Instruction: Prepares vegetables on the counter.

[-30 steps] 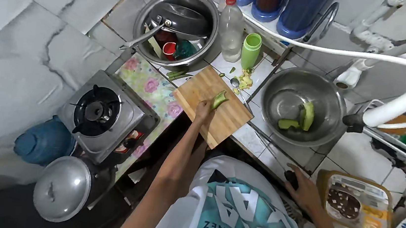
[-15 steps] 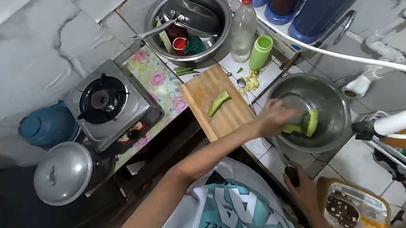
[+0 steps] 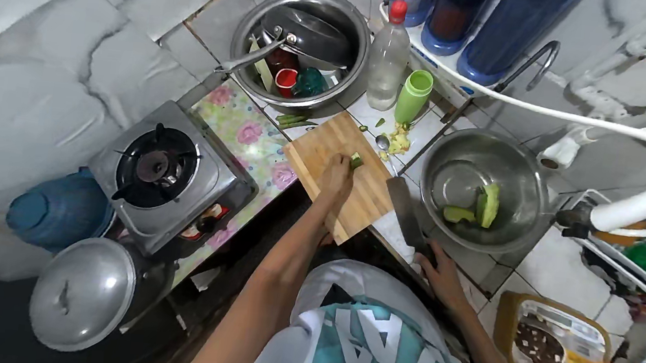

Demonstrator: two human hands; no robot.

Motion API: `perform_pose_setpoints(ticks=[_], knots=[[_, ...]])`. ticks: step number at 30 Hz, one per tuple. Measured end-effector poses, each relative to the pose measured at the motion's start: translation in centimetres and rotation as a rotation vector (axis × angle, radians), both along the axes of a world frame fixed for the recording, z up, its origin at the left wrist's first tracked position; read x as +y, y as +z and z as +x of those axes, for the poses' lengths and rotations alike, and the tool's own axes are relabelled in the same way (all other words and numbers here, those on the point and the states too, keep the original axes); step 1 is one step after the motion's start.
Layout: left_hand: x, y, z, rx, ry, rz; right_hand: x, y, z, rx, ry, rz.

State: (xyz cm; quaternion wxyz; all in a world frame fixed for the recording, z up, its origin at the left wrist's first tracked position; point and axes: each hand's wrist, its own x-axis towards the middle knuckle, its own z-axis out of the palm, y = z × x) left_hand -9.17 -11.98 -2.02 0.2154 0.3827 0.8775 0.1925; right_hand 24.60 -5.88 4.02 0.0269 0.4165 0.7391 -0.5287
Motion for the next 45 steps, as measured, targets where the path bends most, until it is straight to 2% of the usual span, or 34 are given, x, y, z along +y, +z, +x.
perform_pose_setpoints(ticks=[2,4,6,8,11,13,17,22,24,26,30,32,36,40,42,45], knots=[[0.3,1.8,-1.6,-0.154,0.041,0.023,0.7,0.4,-2.1,-0.055,0.028,-0.064],[0.0,3.6,-3.1,-0.488,0.191,0.158,1.1,0.5,-4.0,-0.083,0.069,-0.082],[-0.4,3.4,-4.0,-0.822,0.321,0.339,1.5,0.5,-5.8,-0.117,0.114,-0.074],[-1.0,2.9,-3.9,-0.962,0.403,0.481,1.6,0.6,-7.4,-0.16,0.154,-0.056],[-2.5,0.8,-4.2,-0.776,0.473,0.56,2.0,0.4,-9.4,-0.228,0.173,-0.022],[-3.9,-0.4,-5.3,-0.622,0.502,0.485,2.6,0.2,-10.4,-0.271,0.183,-0.017],[-5.7,-1.0,-7.5,-0.596,0.412,0.348,3.7,0.4,-12.0,-0.406,0.241,-0.058],[-5.2,-1.4,-7.1,-0.73,0.72,0.689,3.8,0.2,-12.1,-0.399,0.257,0.015],[-5.3,-1.6,-6.4,-0.732,0.762,0.756,3.6,0.1,-12.2,-0.381,0.236,0.045],[-6.0,-1.7,-6.2,-0.719,0.677,0.69,3.4,0.3,-12.6,-0.375,0.21,0.023],[-8.2,-0.7,-7.5,-0.562,0.207,0.257,3.3,0.5,-13.5,-0.389,0.22,0.027],[-8.6,0.4,-7.7,-0.515,0.049,0.106,3.2,0.6,-13.9,-0.408,0.262,0.08],[-7.3,0.4,-7.9,-0.369,-0.082,0.143,3.1,0.8,-15.2,-0.496,0.322,0.136],[-2.6,-1.1,-9.4,-0.204,-0.263,0.298,2.8,0.5,-16.7,-0.527,0.301,0.174],[-1.1,-1.1,-9.6,-0.178,-0.216,0.31,2.7,0.3,-17.1,-0.521,0.304,0.168],[-0.1,-0.1,-7.3,-0.291,0.147,0.331,2.8,0.2,-16.9,-0.52,0.301,0.156]])
